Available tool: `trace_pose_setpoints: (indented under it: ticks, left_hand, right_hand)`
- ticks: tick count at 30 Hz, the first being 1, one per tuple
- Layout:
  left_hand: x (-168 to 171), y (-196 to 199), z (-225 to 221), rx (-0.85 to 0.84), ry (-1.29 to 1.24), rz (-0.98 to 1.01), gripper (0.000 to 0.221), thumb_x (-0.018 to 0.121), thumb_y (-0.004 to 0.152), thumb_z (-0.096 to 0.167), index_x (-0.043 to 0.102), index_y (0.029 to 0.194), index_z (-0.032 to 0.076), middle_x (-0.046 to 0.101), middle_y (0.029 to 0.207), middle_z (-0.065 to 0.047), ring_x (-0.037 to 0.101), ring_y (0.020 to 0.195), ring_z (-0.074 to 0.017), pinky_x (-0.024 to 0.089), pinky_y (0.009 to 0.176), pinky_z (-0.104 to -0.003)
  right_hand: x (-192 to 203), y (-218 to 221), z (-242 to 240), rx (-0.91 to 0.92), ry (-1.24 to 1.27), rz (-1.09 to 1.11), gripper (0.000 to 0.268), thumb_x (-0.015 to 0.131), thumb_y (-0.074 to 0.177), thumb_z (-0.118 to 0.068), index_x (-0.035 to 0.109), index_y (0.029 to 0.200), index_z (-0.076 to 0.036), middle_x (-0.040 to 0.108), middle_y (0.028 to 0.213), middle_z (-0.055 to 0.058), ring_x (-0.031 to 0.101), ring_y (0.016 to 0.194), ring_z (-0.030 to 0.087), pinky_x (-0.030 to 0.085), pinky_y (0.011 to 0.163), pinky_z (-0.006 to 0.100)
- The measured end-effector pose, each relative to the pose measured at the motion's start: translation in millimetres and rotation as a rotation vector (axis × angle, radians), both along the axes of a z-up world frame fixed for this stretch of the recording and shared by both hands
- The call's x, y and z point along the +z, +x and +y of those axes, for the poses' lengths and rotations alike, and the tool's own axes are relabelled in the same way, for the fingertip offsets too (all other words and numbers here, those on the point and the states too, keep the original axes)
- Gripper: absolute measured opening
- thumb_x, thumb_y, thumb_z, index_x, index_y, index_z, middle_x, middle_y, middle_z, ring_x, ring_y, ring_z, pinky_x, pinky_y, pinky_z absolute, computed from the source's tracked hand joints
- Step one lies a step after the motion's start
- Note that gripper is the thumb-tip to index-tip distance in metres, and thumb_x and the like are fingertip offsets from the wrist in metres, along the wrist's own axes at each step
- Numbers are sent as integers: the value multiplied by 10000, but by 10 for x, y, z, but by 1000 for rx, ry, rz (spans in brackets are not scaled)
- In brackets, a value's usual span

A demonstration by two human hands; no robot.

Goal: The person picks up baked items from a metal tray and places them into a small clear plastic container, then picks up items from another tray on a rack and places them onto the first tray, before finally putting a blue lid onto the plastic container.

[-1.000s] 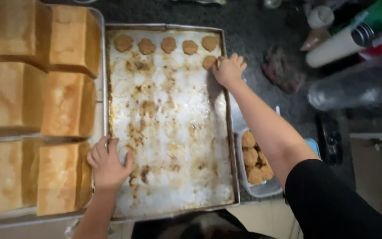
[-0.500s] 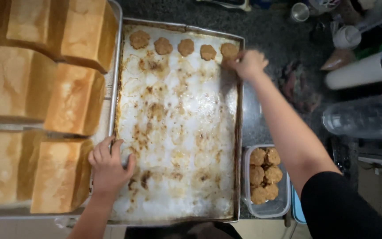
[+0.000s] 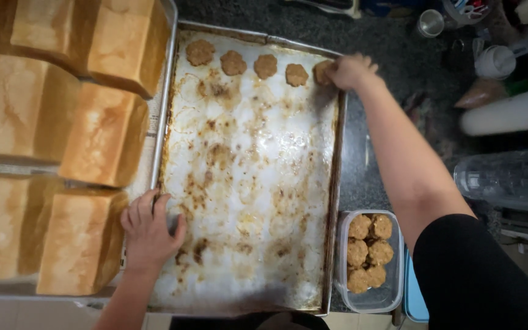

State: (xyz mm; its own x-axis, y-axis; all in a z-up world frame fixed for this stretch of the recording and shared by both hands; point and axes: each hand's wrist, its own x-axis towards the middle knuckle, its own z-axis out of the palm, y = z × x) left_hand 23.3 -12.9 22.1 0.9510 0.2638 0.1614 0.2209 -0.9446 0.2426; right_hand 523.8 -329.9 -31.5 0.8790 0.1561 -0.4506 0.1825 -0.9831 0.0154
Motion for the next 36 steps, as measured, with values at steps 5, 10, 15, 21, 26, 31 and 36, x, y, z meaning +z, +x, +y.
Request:
trace_pose_setpoints:
  ticks: [5, 10, 15, 21, 26, 31, 36]
  left_hand:
    - [-12, -6, 3, -17, 5, -19, 519, 707, 833, 350, 593, 1261, 79, 499, 1366, -133, 457, 1316, -330, 312, 1125, -519]
    - [21, 9, 10, -28, 2, 43, 528, 700, 826, 362, 605, 1249, 62, 510, 1354, -146, 462, 1298, -326, 302, 1117, -507]
    - [103, 27, -15, -18, -49, 40, 538, 695, 818, 361, 637, 1241, 33, 540, 1356, -164, 479, 1294, -338, 305, 1121, -508]
    - [72, -7, -31, -39, -43, -46, 524, 702, 815, 343, 642, 1243, 47, 543, 1367, -173, 488, 1291, -355, 323, 1116, -535]
    - [9, -93, 12, -86, -92, -18, 531, 702, 858, 353, 635, 1283, 42, 519, 1392, -177, 464, 1319, -371, 310, 1130, -561]
    - [-147, -148, 94, -140, -141, 17, 545, 704, 894, 367, 621, 1319, 36, 479, 1434, -206, 396, 1383, -407, 267, 1150, -604]
    - [-222, -213, 121, -144, -157, 14, 483, 700, 950, 330, 602, 1312, 26, 417, 1458, -258, 333, 1450, -445, 238, 1197, -608]
  right_hand:
    - [86, -30, 32, 31, -25, -4, 599, 647, 912, -594, 686, 1315, -153, 418, 1502, 282, 330, 1387, 509, 264, 1114, 629]
    - [423, -272, 146, -72, 34, 3, 613, 807, 764, -566, 726, 1254, -206, 435, 1485, 249, 322, 1403, 460, 250, 1148, 570]
    - [399, -622, 151, 54, 94, -226, 421, 823, 770, -459, 801, 1092, -189, 496, 1392, 276, 354, 1326, 496, 233, 1092, 643]
    - [526, -1125, -25, 112, 319, -544, 328, 856, 725, -370, 786, 976, -170, 582, 1174, 184, 454, 1186, 424, 315, 1002, 556]
    - [1226, -2038, -530, 141, 429, -670, 342, 863, 752, -359, 767, 1008, -155, 574, 1133, 132, 468, 1126, 360, 307, 967, 526]
    - [1738, -3154, -1446, 48, 472, -543, 314, 844, 835, -381, 756, 1048, -168, 560, 1181, 120, 465, 1185, 332, 287, 1016, 513]
    - [1819, -4256, -2210, -274, 352, -312, 326, 823, 800, -419, 770, 1013, -177, 616, 996, 106, 559, 1004, 284, 410, 902, 439]
